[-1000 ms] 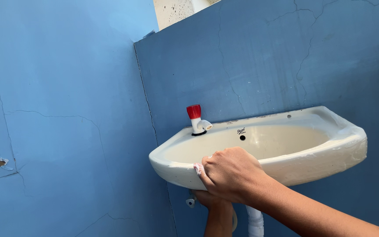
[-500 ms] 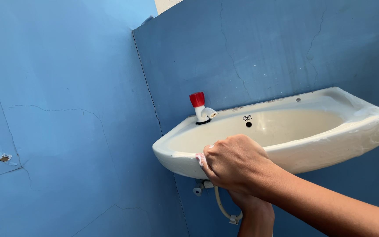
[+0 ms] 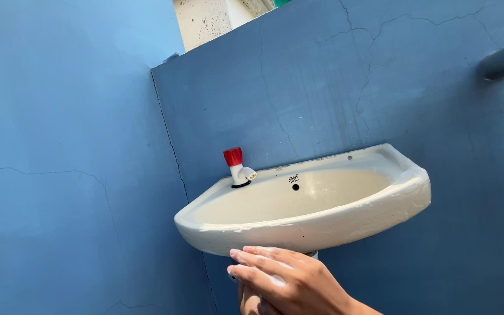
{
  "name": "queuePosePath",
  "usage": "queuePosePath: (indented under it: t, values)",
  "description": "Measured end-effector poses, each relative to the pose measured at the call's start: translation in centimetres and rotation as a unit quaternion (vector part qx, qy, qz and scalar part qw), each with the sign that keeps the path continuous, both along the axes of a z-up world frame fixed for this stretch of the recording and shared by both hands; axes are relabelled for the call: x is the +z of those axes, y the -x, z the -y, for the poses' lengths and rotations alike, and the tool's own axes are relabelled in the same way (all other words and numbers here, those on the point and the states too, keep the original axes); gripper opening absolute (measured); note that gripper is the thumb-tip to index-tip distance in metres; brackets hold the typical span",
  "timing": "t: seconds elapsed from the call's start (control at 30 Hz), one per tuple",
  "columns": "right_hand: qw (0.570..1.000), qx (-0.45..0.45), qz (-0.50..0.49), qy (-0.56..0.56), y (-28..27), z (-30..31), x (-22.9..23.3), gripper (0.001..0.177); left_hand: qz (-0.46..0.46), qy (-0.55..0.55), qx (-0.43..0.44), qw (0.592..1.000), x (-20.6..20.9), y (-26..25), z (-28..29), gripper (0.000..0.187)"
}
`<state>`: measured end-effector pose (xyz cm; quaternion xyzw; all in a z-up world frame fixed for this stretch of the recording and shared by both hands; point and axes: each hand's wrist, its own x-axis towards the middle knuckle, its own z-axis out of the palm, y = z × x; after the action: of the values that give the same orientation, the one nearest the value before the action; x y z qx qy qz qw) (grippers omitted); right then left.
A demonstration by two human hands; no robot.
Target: The person cleans the exterior and underside of a white wall-mounted sink using a blue sponge with soapy lather, moving the sponge across the porcelain surfaces.
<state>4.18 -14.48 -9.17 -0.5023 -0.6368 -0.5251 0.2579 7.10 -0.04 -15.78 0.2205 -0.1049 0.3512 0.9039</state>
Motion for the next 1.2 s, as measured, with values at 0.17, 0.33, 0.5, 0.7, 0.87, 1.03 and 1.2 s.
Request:
queuePosePath:
  t: [0.17,0.33,0.5,0.7,0.87,1.03,1.2]
  values:
    - [0.995,-0.074,0.064,-0.027,-5.7,1.8,-5.4,0.045,-0.118,-0.027,0.058,0.991,-0.3,0.3,-1.6,0.049]
    - [0.994,-0.089,0.044,-0.037,-9.9,4.4,-6.2,0.056,-0.224,-0.083,0.118,0.964,-0.1,0.5,0.9,0.054]
    - [0.979,-0.078,-0.105,-0.157,-11.5,7.0,-8.2,0.054,-0.361,-0.315,0.332,0.812,1.4,3.1,4.2,0.066]
    - [0.839,-0.030,-0.426,-0.336,-10.7,6.4,-7.9,0.050,-0.173,-0.560,0.719,0.374,6.4,8.2,6.7,0.049]
    - [0.583,0.063,-0.681,-0.439,-7.2,1.9,-6.2,0.068,-0.141,-0.699,0.583,0.388,11.4,9.6,8.3,0.047]
    - [0.315,0.318,-0.776,-0.444,-4.9,-1.6,-3.9,0.077,-0.281,-0.726,0.469,0.417,13.1,9.9,8.8,0.055]
    - [0.265,0.389,-0.756,-0.454,-3.5,0.0,-2.5,0.073,-0.255,-0.704,0.476,0.461,13.0,9.7,8.3,0.057]
